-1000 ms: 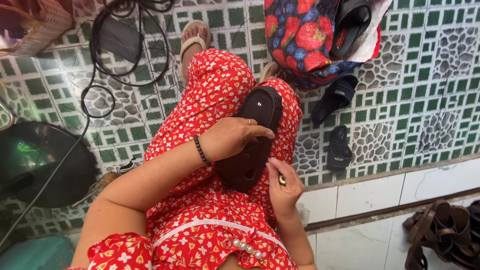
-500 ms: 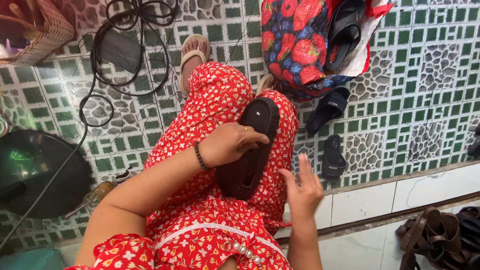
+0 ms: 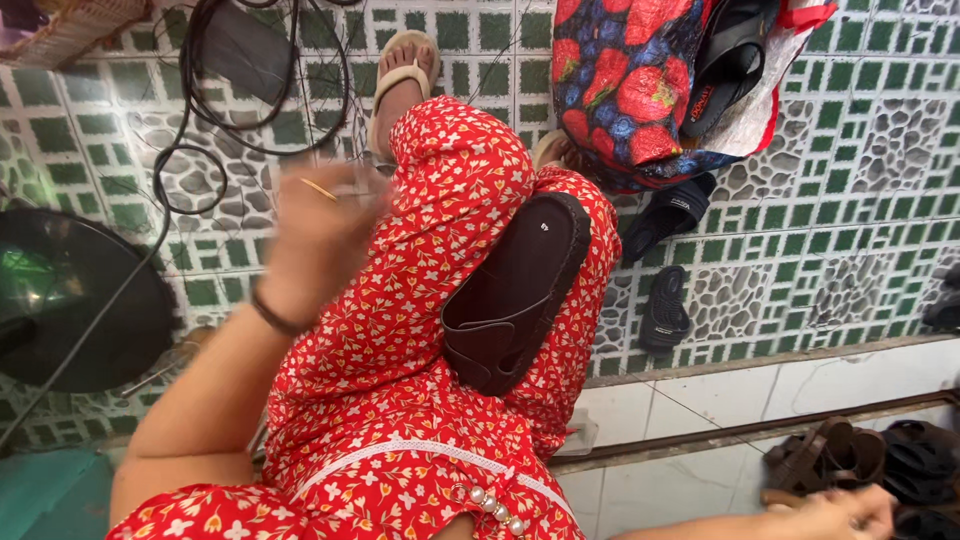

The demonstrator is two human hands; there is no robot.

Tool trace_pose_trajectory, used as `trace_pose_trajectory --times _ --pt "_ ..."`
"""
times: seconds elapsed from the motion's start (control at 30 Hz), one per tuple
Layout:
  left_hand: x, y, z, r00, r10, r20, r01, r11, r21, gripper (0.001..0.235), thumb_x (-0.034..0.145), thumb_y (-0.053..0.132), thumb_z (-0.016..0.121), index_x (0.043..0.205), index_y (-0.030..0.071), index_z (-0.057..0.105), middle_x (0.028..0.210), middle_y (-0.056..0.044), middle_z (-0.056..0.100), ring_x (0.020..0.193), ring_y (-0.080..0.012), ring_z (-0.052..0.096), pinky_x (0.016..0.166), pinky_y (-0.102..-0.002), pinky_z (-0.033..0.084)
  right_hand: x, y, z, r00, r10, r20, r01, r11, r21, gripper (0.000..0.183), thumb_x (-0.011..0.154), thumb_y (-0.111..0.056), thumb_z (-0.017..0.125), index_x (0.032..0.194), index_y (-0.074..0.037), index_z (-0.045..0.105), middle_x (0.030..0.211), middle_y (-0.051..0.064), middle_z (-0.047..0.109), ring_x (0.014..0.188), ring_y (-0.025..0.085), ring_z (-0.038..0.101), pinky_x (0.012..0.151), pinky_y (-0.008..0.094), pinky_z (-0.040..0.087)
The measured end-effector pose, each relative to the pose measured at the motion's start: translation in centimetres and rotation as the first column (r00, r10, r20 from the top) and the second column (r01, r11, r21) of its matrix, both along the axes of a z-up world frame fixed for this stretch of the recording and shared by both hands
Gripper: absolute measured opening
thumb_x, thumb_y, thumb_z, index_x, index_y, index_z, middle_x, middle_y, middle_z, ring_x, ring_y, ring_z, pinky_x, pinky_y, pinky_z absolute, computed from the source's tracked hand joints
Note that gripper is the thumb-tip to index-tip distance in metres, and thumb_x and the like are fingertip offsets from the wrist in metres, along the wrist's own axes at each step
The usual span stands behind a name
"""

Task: The person sits on the floor and sews a brown shoe using a needle and thread. They repeatedly pull the thread through the shoe sole and upper, adjusting the shoe's position on their lap as they work.

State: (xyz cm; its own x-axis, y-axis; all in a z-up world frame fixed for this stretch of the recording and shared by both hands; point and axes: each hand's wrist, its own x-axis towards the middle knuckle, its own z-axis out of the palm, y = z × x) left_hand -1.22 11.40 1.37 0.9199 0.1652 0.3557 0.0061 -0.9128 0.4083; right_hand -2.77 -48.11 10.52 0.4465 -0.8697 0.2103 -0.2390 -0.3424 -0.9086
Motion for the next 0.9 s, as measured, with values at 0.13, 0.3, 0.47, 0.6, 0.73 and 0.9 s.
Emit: trace_pose_trajectory --times 0.13,0.3,0.47,0.6,0.73,0.9 --pt "-3.1 -8.8 1.4 0.871 -0.491 0.031 0.424 0.717 -0.554 0.016 0.086 0.030 0.081 0.092 0.016 0.079 0.083 0.001 0.073 0.074 -0.0188 0.064 0.076 -0.040 0.047 -2.3 4.3 -8.9 0.877 0.457 -0.152 -0.481 0.812 -0.331 0.027 0.100 0.001 0.060 0.124 0.013 0.066 0.118 0.027 0.070 0.108 0.037 0.069 0.095 0.039 0.058" --pt "-5.3 -13.3 -0.8 0.921 -0.383 0.071 0.337 0.690 -0.641 0.013 0.085 0.031 0.081 0.088 0.019 0.078 0.079 0.002 0.070 0.085 -0.0200 0.066 0.091 -0.045 0.045 -3.4 21.4 -9.7 0.250 0.751 -0.612 -0.945 0.327 0.015 0.041 0.091 -0.022 0.071 0.128 -0.004 0.064 0.136 0.016 0.061 0.125 0.033 0.058 0.108 0.051 0.047" --pt "-5.9 -16.9 -1.3 0.921 -0.295 0.254 0.389 0.650 -0.654 0.016 0.093 0.031 0.072 0.083 0.019 0.076 0.075 0.003 0.063 0.080 -0.0185 0.063 0.078 -0.039 0.047 -5.3 15.0 -16.1 0.460 0.766 0.449 -0.731 0.039 0.682 0.028 0.107 -0.038 0.047 0.103 -0.013 0.059 0.131 0.016 0.063 0.077 0.019 0.068 0.068 0.028 0.061" --pt "-5.7 -18.1 -1.2 0.927 -0.239 0.289 0.372 0.672 -0.641 0.021 0.097 0.029 0.065 0.081 0.019 0.072 0.074 0.002 0.056 0.079 -0.0189 0.060 0.075 -0.038 0.045 -4.4 14.7 -17.9 0.624 0.628 0.464 -0.583 -0.021 0.812 0.032 0.110 -0.044 0.038 0.105 -0.016 0.052 0.094 0.002 0.050 0.057 0.007 0.050 0.064 0.025 0.060" --pt "-5.7 -18.2 -1.6 0.914 -0.236 0.330 0.397 0.684 -0.612 0.022 0.100 0.023 0.062 0.081 0.014 0.068 0.075 0.001 0.053 0.076 -0.0189 0.056 0.073 -0.039 0.043 -3.5 15.8 -16.4 0.686 0.590 0.426 -0.515 -0.020 0.857 0.027 0.112 -0.036 0.042 0.094 -0.016 0.048 0.075 -0.006 0.037 0.045 0.003 0.041 0.050 0.016 0.051" --pt "-5.2 -17.7 -1.6 0.902 -0.219 0.373 0.418 0.665 -0.619 0.028 0.099 0.022 0.062 0.074 0.011 0.065 0.069 0.000 0.049 0.070 -0.0205 0.053 0.067 -0.038 0.041 -2.4 17.5 -15.0 0.705 0.584 0.403 -0.493 -0.006 0.870 0.027 0.110 -0.031 0.044 0.086 -0.019 0.045 0.064 -0.009 0.035 0.035 -0.001 0.032 0.037 0.009 0.036"
